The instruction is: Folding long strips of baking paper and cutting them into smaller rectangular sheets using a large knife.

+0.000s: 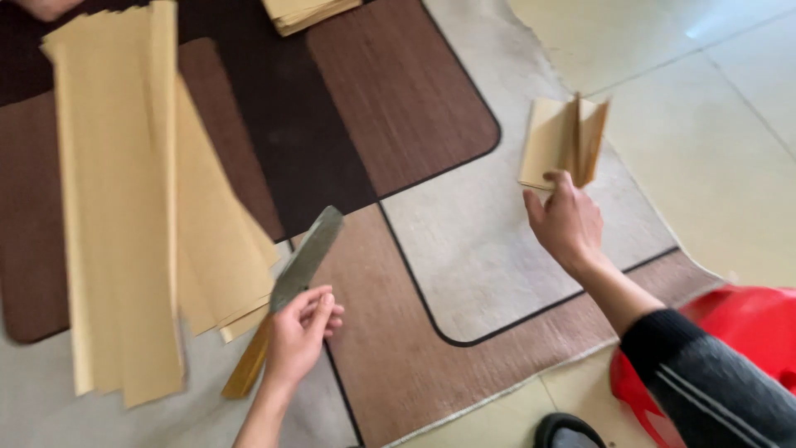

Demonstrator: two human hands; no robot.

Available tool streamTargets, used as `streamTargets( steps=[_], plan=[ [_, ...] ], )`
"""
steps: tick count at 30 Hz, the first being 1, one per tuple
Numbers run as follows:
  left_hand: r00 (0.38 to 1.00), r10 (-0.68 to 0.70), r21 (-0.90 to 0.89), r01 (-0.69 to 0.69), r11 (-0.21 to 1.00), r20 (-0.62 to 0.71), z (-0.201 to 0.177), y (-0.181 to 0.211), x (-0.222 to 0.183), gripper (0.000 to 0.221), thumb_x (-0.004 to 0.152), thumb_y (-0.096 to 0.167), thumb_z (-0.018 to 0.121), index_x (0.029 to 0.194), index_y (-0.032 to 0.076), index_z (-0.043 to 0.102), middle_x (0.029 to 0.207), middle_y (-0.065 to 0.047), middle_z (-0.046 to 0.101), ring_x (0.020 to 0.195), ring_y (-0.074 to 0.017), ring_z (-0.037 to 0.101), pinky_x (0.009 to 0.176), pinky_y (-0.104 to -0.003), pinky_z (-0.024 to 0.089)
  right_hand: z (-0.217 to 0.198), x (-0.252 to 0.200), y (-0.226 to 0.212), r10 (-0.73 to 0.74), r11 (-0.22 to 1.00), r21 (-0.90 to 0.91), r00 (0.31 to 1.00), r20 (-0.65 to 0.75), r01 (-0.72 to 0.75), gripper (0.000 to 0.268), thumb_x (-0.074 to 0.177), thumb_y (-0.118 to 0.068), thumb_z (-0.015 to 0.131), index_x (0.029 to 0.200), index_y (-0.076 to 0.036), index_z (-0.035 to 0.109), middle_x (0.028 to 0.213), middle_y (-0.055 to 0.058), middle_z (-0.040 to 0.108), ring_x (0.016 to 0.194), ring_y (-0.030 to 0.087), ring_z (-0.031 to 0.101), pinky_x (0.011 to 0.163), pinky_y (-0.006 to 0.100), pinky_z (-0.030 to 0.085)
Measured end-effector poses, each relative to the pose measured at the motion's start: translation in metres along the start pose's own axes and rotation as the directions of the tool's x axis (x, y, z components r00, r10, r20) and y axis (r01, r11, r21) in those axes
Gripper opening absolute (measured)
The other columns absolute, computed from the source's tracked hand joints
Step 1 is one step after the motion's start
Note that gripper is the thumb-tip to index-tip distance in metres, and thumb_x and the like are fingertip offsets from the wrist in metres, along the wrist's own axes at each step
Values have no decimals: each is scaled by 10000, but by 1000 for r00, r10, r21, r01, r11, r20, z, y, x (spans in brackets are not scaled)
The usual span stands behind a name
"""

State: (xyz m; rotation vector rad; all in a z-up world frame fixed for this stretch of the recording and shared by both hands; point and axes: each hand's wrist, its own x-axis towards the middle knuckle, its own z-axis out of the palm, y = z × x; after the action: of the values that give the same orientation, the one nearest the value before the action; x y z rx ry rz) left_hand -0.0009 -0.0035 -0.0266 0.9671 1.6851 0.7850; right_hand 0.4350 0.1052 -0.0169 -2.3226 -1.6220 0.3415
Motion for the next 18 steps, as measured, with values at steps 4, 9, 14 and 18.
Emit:
streamTargets(
  steps=[4, 9, 14, 18],
  plan=[
    [980, 144, -147, -164, 975, -135, -48, -27, 38, 340, 1063, 122, 743, 1350, -56, 783, 997, -160, 873, 789, -195, 796, 726, -309, 677, 21, -33, -19, -148, 980, 140, 988, 41, 141, 447, 1099, -354, 726, 1433, -56, 743, 890, 147, 807, 789, 363, 777, 750, 499, 605],
    [835, 343, 393, -169, 904, -430, -132, -39, 70, 376, 1043, 233, 752, 1363, 39, 783, 1212, -89, 869, 1078, -208, 823, 955, -355, 655, 2, -63, -75, -61, 894, 417, 875, 480, -167, 392, 1125, -237, 682, 1451, -32, 758, 953, 186, 803, 680, 293, 741, 593, 413, 563],
    [831, 177, 604, 221, 765, -528, -194, -86, 77, 657, 1031, 363, 736, 1596, 68, 578, 1588, -157, 625, 1474, -379, 570, 1194, -517, 525, 0, -77, -102, -87, 857, 459, 812, 577, -234, 342, 1175, -145, 649, 1468, 8, 736, 959, 238, 788, 724, 328, 747, 621, 448, 602],
    [862, -65, 674, 437, 595, -502, -191, -106, 64, 859, 1022, 403, 770, 1735, 132, 374, 1772, -87, 376, 1647, -336, 349, 1205, -557, 541, 0, -84, -113, -45, 864, 409, 766, 641, -292, 348, 1192, -131, 629, 1498, 16, 708, 1000, 263, 805, 780, 350, 780, 678, 470, 647]
  ],
)
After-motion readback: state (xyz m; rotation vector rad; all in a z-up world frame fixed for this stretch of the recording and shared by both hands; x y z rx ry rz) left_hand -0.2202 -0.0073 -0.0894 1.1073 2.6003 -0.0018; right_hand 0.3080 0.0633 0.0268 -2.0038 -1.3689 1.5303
